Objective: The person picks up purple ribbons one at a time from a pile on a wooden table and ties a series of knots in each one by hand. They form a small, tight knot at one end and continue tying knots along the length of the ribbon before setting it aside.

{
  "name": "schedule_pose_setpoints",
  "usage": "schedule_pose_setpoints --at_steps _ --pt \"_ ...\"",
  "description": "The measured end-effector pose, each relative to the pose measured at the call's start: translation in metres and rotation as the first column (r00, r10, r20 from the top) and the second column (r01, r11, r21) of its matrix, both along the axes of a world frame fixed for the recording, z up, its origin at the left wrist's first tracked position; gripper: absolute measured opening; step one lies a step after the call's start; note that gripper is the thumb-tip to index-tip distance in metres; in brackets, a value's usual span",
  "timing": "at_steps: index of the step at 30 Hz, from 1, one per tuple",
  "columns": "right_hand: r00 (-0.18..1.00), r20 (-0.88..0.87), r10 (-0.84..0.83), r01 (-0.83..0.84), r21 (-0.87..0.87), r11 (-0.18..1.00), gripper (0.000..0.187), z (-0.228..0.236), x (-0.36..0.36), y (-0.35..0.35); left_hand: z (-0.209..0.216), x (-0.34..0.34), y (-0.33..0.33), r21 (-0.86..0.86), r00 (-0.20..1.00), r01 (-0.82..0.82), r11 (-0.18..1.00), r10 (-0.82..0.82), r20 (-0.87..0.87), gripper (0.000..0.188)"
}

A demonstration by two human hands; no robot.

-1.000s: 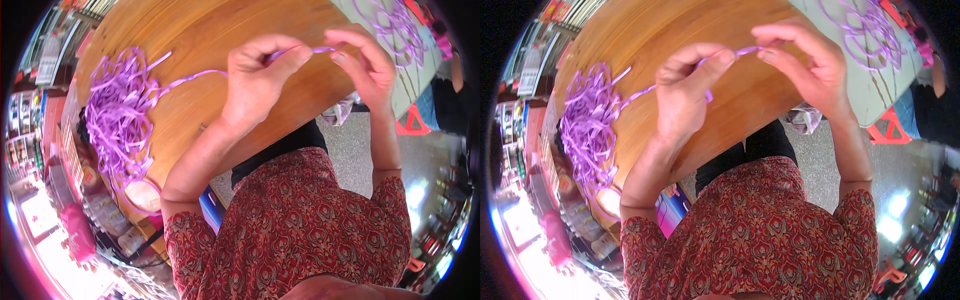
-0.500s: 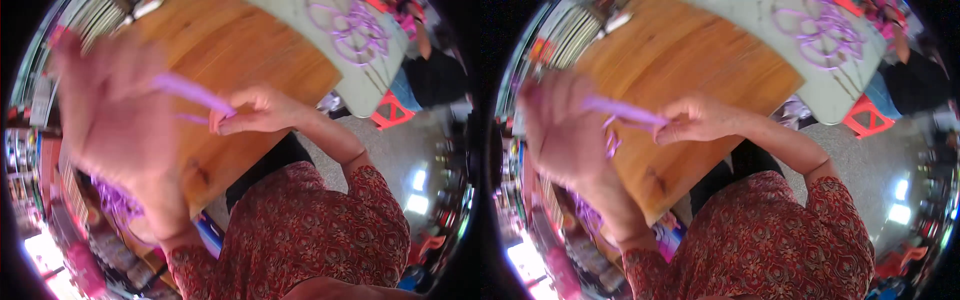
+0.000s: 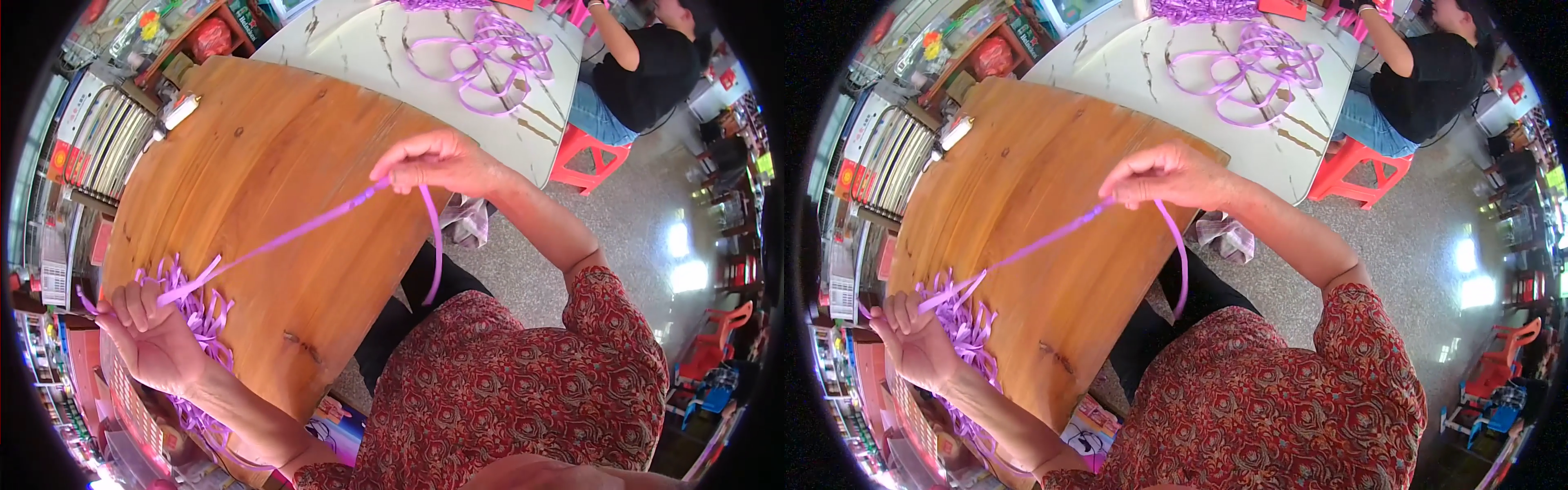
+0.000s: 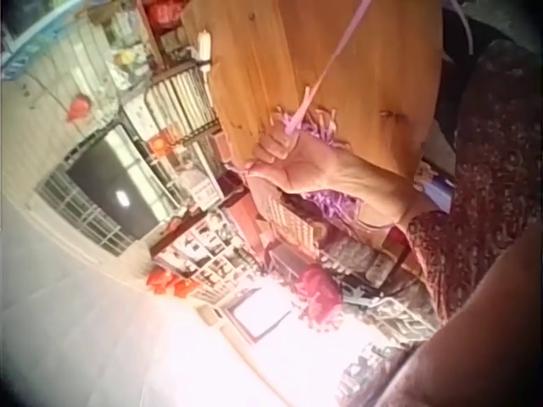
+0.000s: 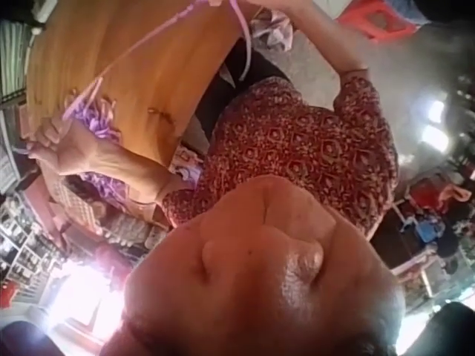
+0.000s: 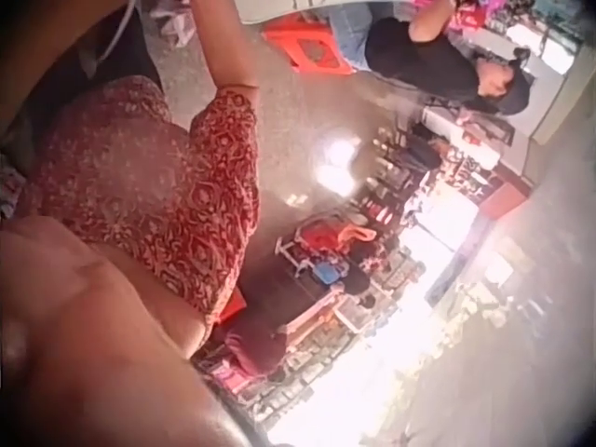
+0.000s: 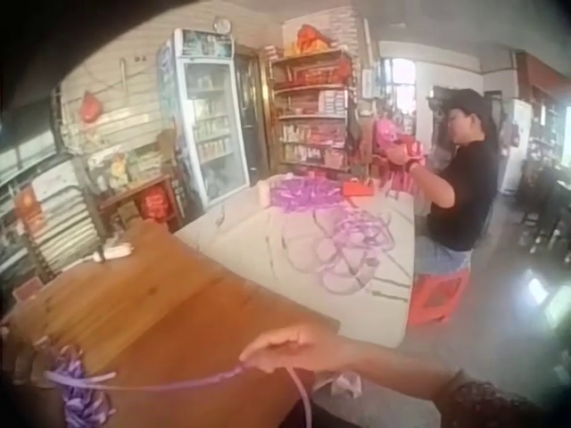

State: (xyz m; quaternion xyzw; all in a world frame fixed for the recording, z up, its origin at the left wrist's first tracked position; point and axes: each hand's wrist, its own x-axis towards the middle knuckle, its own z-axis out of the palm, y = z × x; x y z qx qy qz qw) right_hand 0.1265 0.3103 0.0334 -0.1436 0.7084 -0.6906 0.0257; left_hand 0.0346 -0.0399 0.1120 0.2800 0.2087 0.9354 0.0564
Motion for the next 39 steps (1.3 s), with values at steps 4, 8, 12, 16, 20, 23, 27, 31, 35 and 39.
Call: schedule_pose_setpoints --at_steps 4,8,12,16,20,23,27,31,35,39 --pt "0.992 -0.041 -0.121 0.118 -0.067 0.991 0.018 -0.001 -0.001 0.008 -0.027 -0.011 -0.033 -0.314 0.894 -0.437 0.843 0.444 -0.053 0.012" --pt "0.968 -0.149 -0.201 0.199 -0.024 0.980 0.018 0.004 0.001 -0.003 -0.050 -0.022 -0.041 -0.652 0.194 -0.705 -0.278 0.809 -0.554 0.022" --pt "0.969 -0.177 -0.172 0.183 0.047 0.982 0.019 0.003 -0.006 -0.019 -0.066 -0.015 0.000 -0.494 0.255 -0.856 -0.153 0.706 -0.661 0.029" --pt "0.968 -0.229 -0.107 0.126 0.072 0.989 0.019 0.012 -0.014 -0.039 -0.074 0.014 0.086 -0.608 0.807 -0.582 0.540 0.290 -0.514 0.024" --pt "0.966 -0.224 -0.132 0.137 0.005 0.991 0.020 0.017 -0.013 -0.043 -0.071 0.039 0.128 -0.760 0.992 -0.099 0.642 0.004 -0.126 0.021" --pt "0.967 -0.203 -0.155 0.165 0.032 0.986 0.021 0.023 -0.008 -0.030 -0.072 0.041 0.132 -0.807 0.995 0.096 0.583 -0.088 0.055 0.016" --pt "0.991 -0.069 -0.115 0.125 0.168 0.978 0.020 0.016 -0.006 -0.010 -0.070 0.036 0.114 -0.859 0.991 -0.132 0.494 0.054 -0.121 0.012" --pt "0.993 0.036 -0.111 0.101 0.208 0.973 0.019 -0.005 -0.002 0.003 -0.070 0.029 0.086 -0.817 0.981 -0.160 0.554 0.180 -0.070 0.007" --pt "0.985 0.012 -0.172 0.167 0.184 0.969 0.017 -0.017 0.009 0.015 -0.071 0.021 0.055 -0.853 0.876 -0.482 0.201 0.143 -0.462 0.004" --pt "0.990 -0.019 -0.137 0.137 0.246 0.960 0.016 -0.014 0.004 0.003 -0.077 0.006 0.032 -0.177 0.347 -0.858 -0.483 -0.289 -0.892 0.009"
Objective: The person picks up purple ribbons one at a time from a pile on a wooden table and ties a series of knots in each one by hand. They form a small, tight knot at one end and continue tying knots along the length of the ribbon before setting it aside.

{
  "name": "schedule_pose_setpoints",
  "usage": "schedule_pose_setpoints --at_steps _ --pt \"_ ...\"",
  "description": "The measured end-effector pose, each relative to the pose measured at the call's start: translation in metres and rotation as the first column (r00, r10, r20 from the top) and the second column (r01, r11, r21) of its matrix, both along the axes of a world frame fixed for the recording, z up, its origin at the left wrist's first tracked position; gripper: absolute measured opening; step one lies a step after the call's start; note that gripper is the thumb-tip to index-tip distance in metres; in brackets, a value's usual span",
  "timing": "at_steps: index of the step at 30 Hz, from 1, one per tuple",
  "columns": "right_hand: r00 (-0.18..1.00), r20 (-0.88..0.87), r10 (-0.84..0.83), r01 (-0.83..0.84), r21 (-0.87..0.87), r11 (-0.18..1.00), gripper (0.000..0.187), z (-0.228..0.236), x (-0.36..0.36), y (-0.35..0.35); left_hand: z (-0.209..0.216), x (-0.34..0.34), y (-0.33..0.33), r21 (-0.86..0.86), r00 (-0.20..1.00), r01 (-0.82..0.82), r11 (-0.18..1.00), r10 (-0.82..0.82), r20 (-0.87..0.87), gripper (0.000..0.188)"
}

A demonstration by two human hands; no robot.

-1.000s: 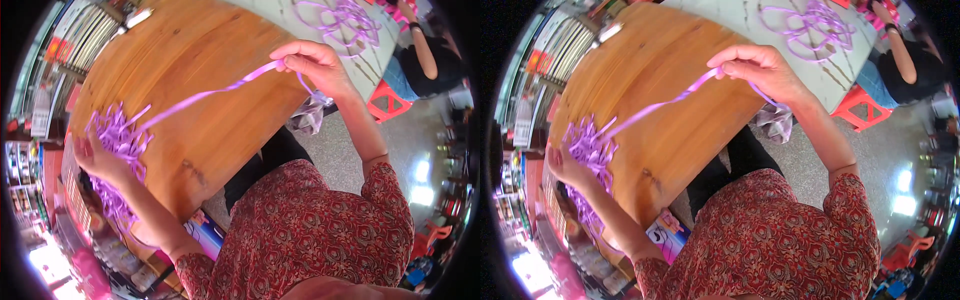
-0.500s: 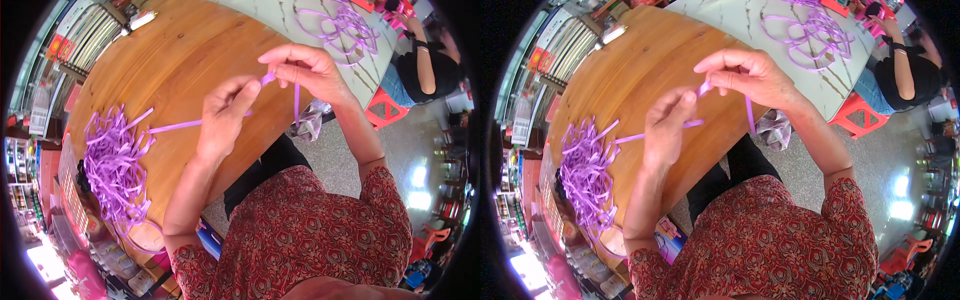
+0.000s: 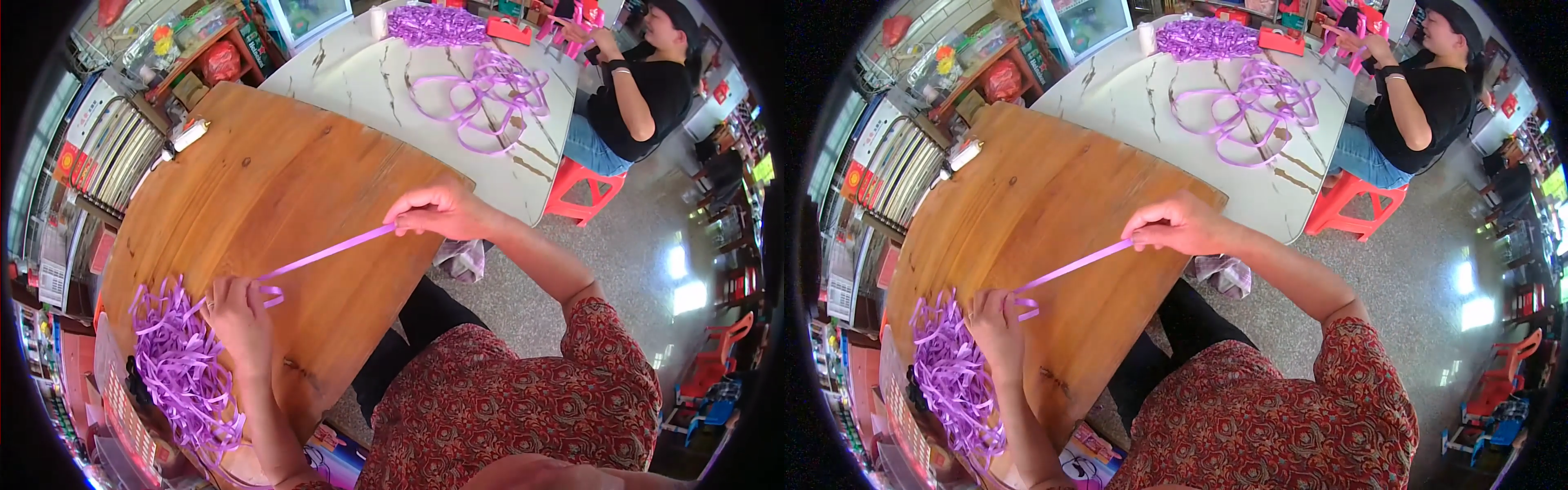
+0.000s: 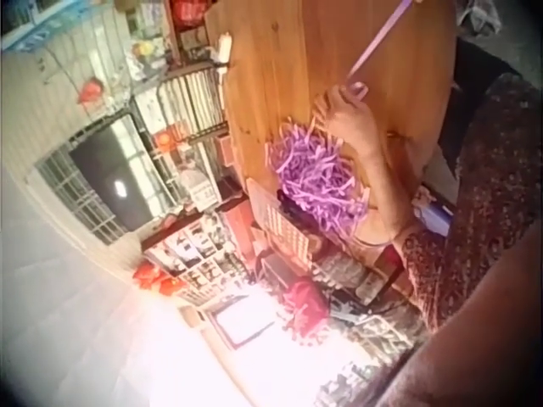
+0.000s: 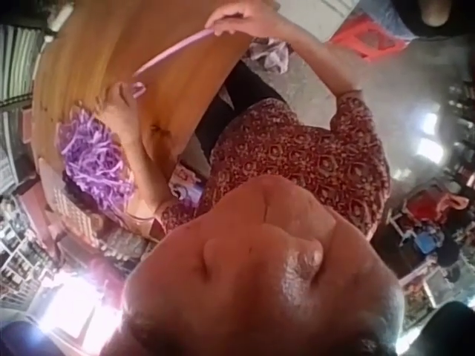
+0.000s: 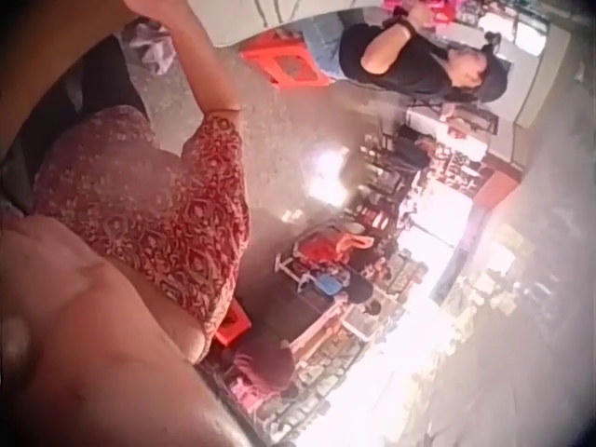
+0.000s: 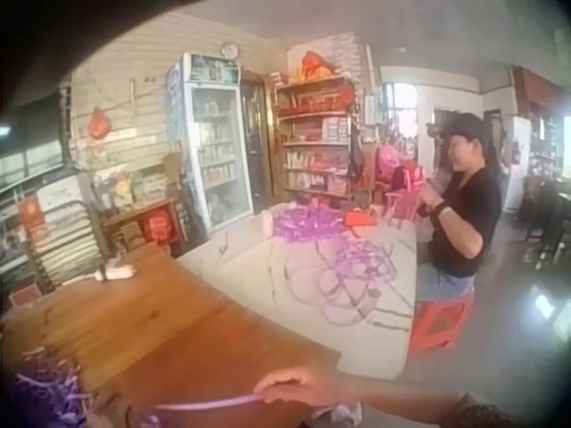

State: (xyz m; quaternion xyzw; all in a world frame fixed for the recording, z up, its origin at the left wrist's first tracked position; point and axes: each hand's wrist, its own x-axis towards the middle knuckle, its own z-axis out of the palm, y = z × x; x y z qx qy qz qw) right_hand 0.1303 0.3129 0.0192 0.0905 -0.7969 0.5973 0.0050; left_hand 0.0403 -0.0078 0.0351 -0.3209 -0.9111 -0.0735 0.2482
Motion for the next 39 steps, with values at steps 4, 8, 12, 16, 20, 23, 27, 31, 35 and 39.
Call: schedule_pose_setpoints --at_steps 4,8,12,16,20,23,27,31,35,39 --pt "0.987 -0.112 0.113 -0.105 0.076 0.992 0.018 -0.002 -0.008 -0.025 -0.005 0.007 0.042 0.287 0.972 0.156 0.945 -0.199 0.124 0.018" --pt "0.965 -0.231 0.121 -0.109 0.063 0.992 0.013 0.011 -0.009 -0.051 -0.008 0.025 0.090 0.700 0.795 0.135 0.701 -0.499 0.346 0.025" --pt "0.945 -0.324 -0.037 0.052 0.038 0.998 0.012 0.012 -0.010 -0.046 -0.010 0.028 0.118 0.859 0.199 -0.421 0.293 -0.894 0.402 0.023" --pt "0.861 -0.502 -0.076 0.229 0.249 0.941 0.013 0.005 -0.009 -0.036 -0.018 0.026 0.114 0.745 0.180 -0.331 0.578 -0.737 0.652 0.025" --pt "0.903 -0.423 -0.072 0.203 0.274 0.940 0.014 0.004 -0.006 -0.031 -0.022 0.027 0.113 0.753 0.306 -0.304 0.583 -0.689 0.657 0.020" --pt "0.975 -0.172 -0.143 0.149 0.021 0.989 0.009 -0.006 -0.007 -0.026 -0.022 0.023 0.109 0.775 0.426 -0.257 0.577 -0.653 0.627 0.016" --pt "0.973 -0.080 -0.216 0.202 -0.149 0.968 0.011 -0.002 -0.003 -0.019 -0.018 0.019 0.107 0.796 0.348 -0.404 0.450 -0.730 0.589 0.013" --pt "0.899 -0.375 -0.226 0.266 0.058 0.962 0.019 0.004 -0.001 -0.023 -0.019 0.021 0.109 0.805 0.335 -0.473 0.358 -0.772 0.541 0.013" --pt "0.781 -0.618 -0.090 0.311 0.260 0.914 0.028 0.009 -0.005 -0.042 -0.024 0.021 0.107 0.770 0.257 -0.528 0.357 -0.797 0.546 0.014" --pt "0.654 -0.756 -0.008 0.399 0.336 0.853 0.023 0.005 -0.014 -0.045 -0.019 0.030 0.112 0.750 0.223 -0.591 0.298 -0.833 0.506 0.016"
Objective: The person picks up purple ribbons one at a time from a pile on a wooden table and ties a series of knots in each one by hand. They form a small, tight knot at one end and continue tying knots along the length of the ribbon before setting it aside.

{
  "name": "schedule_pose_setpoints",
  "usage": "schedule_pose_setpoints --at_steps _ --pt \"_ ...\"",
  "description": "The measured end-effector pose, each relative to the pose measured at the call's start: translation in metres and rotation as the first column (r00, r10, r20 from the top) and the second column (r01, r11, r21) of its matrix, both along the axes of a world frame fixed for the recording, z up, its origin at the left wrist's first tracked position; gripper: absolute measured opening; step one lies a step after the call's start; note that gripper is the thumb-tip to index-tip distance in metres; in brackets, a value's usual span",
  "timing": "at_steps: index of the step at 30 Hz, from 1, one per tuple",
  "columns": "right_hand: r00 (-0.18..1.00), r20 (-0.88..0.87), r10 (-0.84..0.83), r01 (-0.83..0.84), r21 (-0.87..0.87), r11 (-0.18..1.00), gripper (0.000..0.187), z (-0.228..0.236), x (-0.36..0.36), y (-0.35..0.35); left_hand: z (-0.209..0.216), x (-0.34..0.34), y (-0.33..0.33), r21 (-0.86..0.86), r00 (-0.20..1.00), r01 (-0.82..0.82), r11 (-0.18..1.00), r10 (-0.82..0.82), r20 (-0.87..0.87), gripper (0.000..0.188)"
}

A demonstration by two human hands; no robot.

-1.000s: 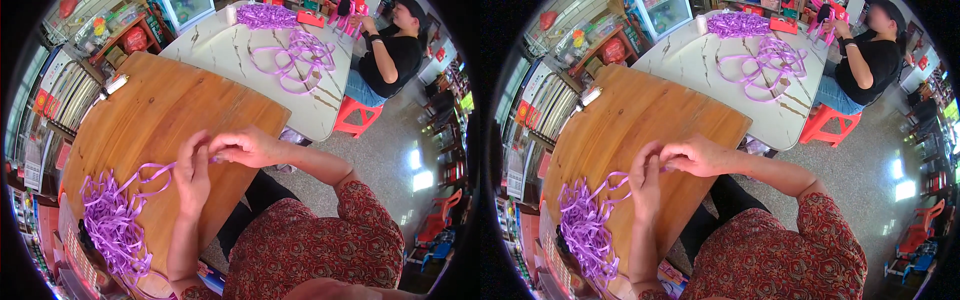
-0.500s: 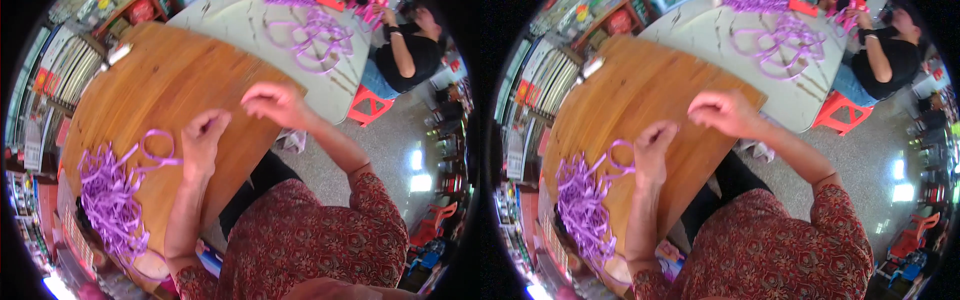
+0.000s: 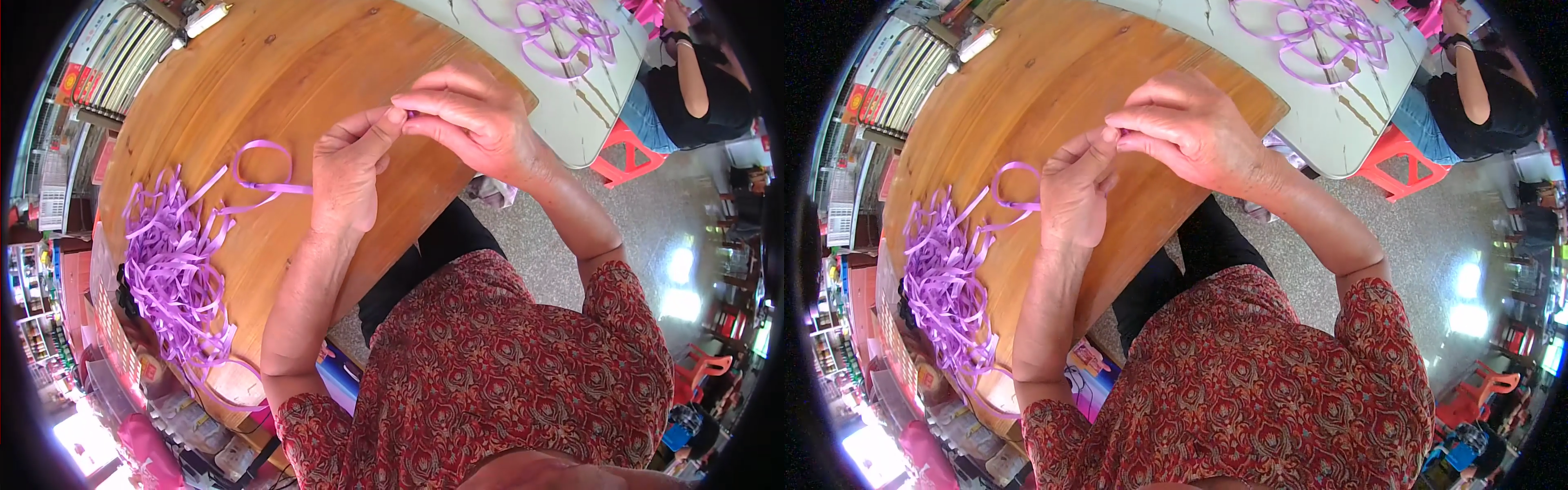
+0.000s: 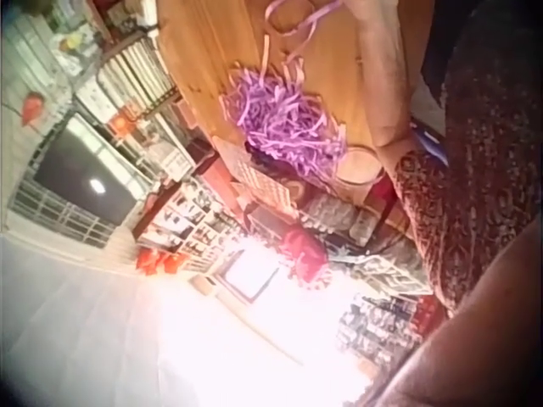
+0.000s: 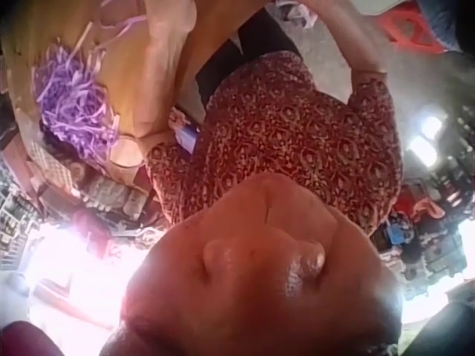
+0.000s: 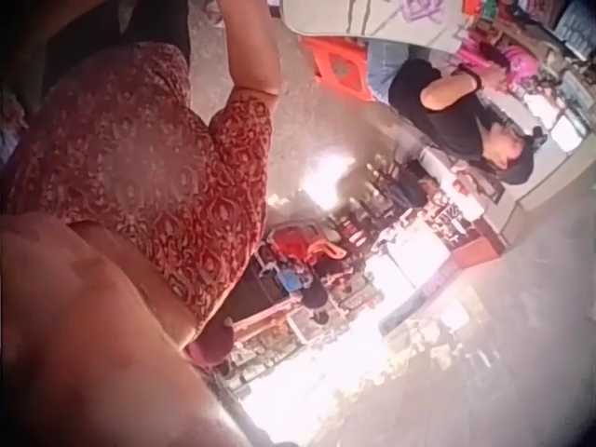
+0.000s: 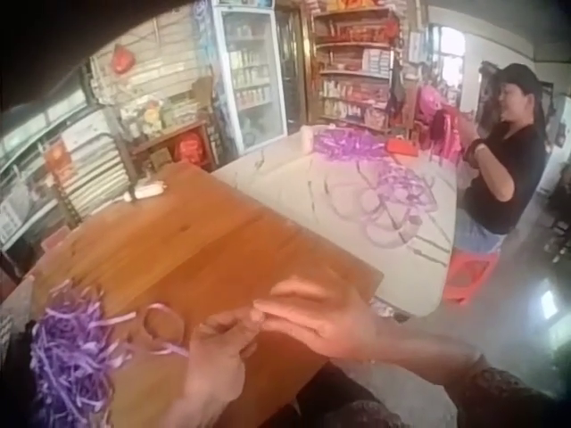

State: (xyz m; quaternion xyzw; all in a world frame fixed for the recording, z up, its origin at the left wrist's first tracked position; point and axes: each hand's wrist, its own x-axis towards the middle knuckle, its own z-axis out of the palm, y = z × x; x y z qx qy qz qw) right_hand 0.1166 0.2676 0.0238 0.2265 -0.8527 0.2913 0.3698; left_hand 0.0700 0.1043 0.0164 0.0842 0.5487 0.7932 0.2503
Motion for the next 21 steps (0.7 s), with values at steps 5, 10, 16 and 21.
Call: schedule_pose_setpoints --at_steps 5,10,16,21 --pt "0.998 -0.024 -0.059 0.061 0.046 0.997 0.016 -0.0006 0.0023 0.0020 0.0002 -0.0028 -0.0045 -0.016 0.997 0.077 0.997 -0.077 0.015 0.022" --pt "0.998 -0.058 -0.037 0.043 0.103 0.994 0.015 0.0012 0.0013 0.0034 -0.0039 -0.0043 -0.0047 0.012 0.991 0.127 0.992 -0.127 0.034 0.028" --pt "0.991 -0.115 -0.063 0.076 0.108 0.991 0.017 -0.0020 0.0008 -0.0009 -0.0062 -0.0042 -0.0018 0.039 0.997 0.047 0.998 -0.049 0.061 0.025" --pt "0.994 -0.096 -0.050 0.066 0.166 0.984 0.017 -0.0047 0.0000 0.0024 -0.0065 -0.0027 -0.0020 0.016 0.990 0.110 0.994 -0.111 0.081 0.025"
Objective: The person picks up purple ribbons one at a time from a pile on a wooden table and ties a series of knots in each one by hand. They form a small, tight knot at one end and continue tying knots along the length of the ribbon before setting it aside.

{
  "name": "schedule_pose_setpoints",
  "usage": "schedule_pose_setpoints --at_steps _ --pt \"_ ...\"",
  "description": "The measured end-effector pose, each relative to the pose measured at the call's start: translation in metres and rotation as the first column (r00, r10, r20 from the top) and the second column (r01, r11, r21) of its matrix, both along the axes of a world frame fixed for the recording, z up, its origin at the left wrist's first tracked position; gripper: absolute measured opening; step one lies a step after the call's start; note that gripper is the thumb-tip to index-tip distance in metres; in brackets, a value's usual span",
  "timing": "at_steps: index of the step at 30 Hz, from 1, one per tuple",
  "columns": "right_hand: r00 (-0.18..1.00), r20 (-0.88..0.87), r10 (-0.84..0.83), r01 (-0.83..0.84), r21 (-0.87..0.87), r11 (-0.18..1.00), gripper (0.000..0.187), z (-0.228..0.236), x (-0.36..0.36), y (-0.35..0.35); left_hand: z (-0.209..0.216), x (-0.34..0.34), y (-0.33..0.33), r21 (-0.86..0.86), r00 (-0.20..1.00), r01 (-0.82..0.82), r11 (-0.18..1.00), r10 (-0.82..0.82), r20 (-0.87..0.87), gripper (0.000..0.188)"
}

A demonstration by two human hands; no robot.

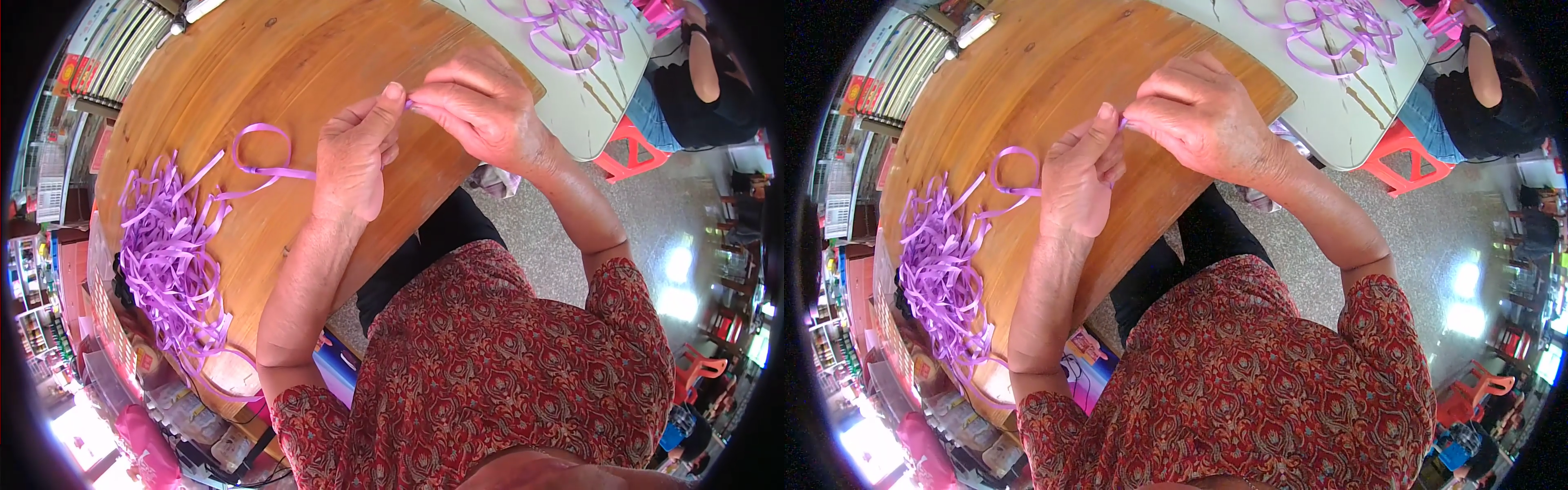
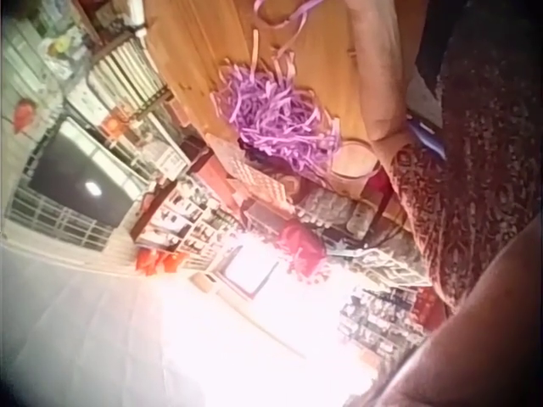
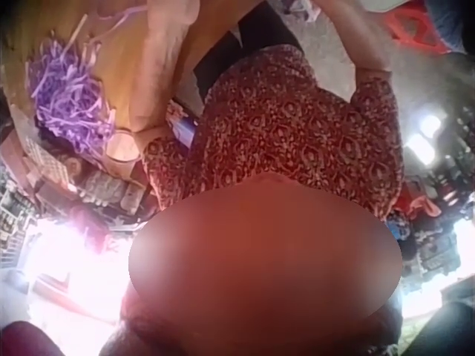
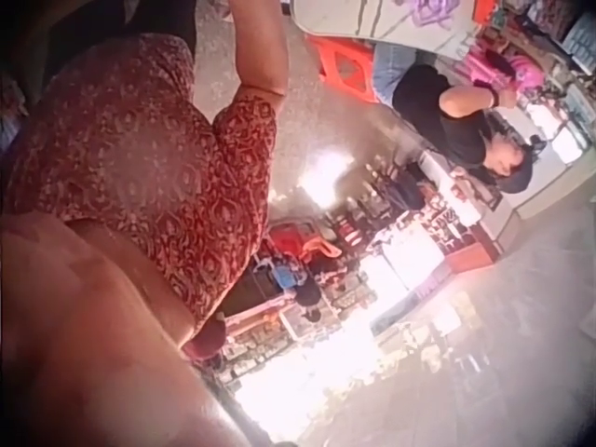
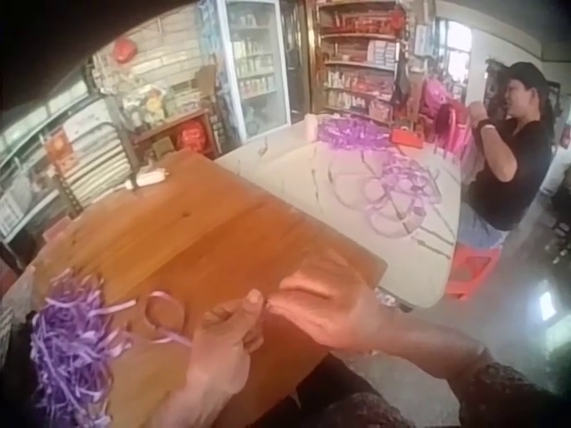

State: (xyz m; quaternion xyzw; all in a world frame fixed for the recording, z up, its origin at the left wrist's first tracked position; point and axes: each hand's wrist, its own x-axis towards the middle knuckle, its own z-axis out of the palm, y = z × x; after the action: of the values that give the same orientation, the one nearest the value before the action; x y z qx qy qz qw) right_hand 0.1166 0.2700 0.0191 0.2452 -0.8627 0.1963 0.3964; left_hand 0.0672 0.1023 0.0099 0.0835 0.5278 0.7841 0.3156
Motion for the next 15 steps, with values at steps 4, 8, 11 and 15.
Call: schedule_pose_setpoints --at_steps 4,8,11,15 --pt "1.000 -0.016 -0.003 0.003 -0.008 1.000 0.012 0.002 0.000 0.005 0.001 0.000 -0.001 -0.017 0.997 0.040 0.999 -0.041 -0.068 0.023" --pt "0.997 0.078 -0.028 0.038 -0.130 0.991 0.010 -0.004 0.002 0.008 0.004 0.001 -0.001 -0.133 0.974 -0.020 0.991 -0.011 -0.228 0.018" --pt "0.992 0.117 -0.039 0.056 -0.148 0.987 0.010 -0.003 0.004 0.010 -0.001 -0.001 -0.003 -0.117 0.977 0.018 0.993 -0.042 -0.208 0.017" --pt "0.989 0.144 -0.042 0.066 -0.167 0.984 0.011 -0.006 0.005 0.011 -0.002 -0.001 -0.002 -0.114 0.985 0.020 0.993 -0.039 -0.168 0.015"
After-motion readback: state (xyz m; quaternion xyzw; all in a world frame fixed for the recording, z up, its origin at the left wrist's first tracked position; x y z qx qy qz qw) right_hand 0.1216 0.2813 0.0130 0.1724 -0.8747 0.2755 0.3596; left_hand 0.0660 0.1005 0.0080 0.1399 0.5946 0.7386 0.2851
